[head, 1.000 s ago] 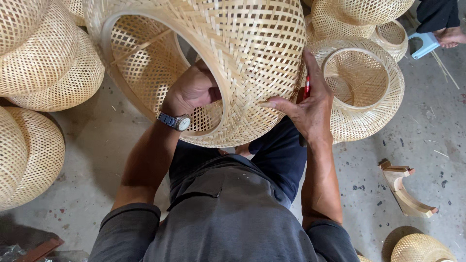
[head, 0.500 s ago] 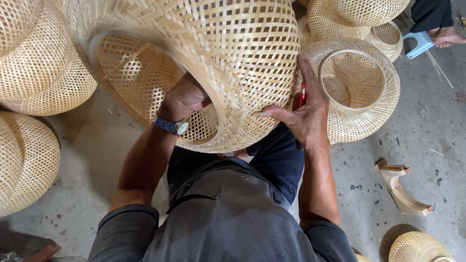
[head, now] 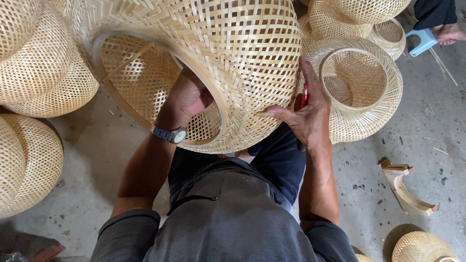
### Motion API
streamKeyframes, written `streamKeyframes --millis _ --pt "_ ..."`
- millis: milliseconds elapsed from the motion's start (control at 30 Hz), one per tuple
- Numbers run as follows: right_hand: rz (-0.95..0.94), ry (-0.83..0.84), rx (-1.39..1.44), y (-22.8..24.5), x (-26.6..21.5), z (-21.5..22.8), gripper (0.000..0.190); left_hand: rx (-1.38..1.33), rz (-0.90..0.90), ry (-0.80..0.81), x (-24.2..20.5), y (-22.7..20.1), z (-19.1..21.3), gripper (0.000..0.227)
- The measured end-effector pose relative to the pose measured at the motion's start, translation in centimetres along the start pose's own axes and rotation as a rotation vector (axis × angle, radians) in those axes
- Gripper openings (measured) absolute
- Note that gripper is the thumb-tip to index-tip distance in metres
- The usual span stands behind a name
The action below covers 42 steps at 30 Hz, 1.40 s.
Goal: The person holds a woven bamboo basket and uses a red utility knife to trim excess bamboo strands from the rim. The person rotates the basket to access different sections of the rim while cutting.
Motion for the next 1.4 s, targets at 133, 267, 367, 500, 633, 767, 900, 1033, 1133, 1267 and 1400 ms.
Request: streamKeyframes --millis 133,267,367,500,633,767,900,1033,1133,1267,1400 --pt "-0.001 -0.002 0.047 -0.7 -0.1 -0.1 0.112 0.285 0.192 -0.031 -0.8 1.2 0.4 0.021" --pt "-0.011 0.005 0.130 -0.7 -0.3 -0.2 0.112 0.154 0.261 0.213 -0.1 1.5 -3.0 0.024" --pt "0.013 0.007 0.102 -0.3 -0.2 -0.2 0.111 0.268 0.312 0.030 0.0 1.0 -3.2 0.033" --pt "-0.056 0.002 0.158 -0.4 -0.1 -0.1 0.113 0.396 0.254 -0.090 -0.2 0.3 -4.0 0.037" --pt "-0.055 0.004 0.201 -0.5 0.1 -0.3 0.114 0.384 0.246 -0.207 -0.2 0.4 -3.9 0.034" --pt "-0.027 -0.002 0.245 -0.9 0.6 -0.4 0.114 0.353 0.158 -0.173 -0.4 0.3 -4.1 0.034" --pt "-0.030 0.008 0.227 -1.3 0.7 -0.3 0.114 0.266 0.067 -0.134 -0.2 -0.1 -3.4 0.024" --pt "0.018 0.004 0.147 -1.5 0.8 -0.2 0.113 0.124 -0.130 -0.048 -0.3 -1.2 -3.1 0.020" --pt "-0.029 0.000 0.167 -2.2 0.8 0.0 0.115 0.184 -0.202 -0.038 -0.7 -2.0 -3.4 0.026" --pt "0.019 0.011 0.117 -2.3 1.1 0.0 0.114 0.630 0.013 0.000 -1.1 -1.1 -4.6 0.027" --pt "0.039 0.010 0.165 -2.3 1.1 -0.1 0.114 1.099 0.252 -0.045 -0.6 -1.1 -3.3 0.034"
Point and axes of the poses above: each hand's wrist, its own x-axis towards the middle knuckle, its own z-axis out of the back of the hand, y = z × x, the point moved 7 cm from there along x, towards the middle knuckle, and after that the axes turned 5 degrees about z, right-handed, at the moved point
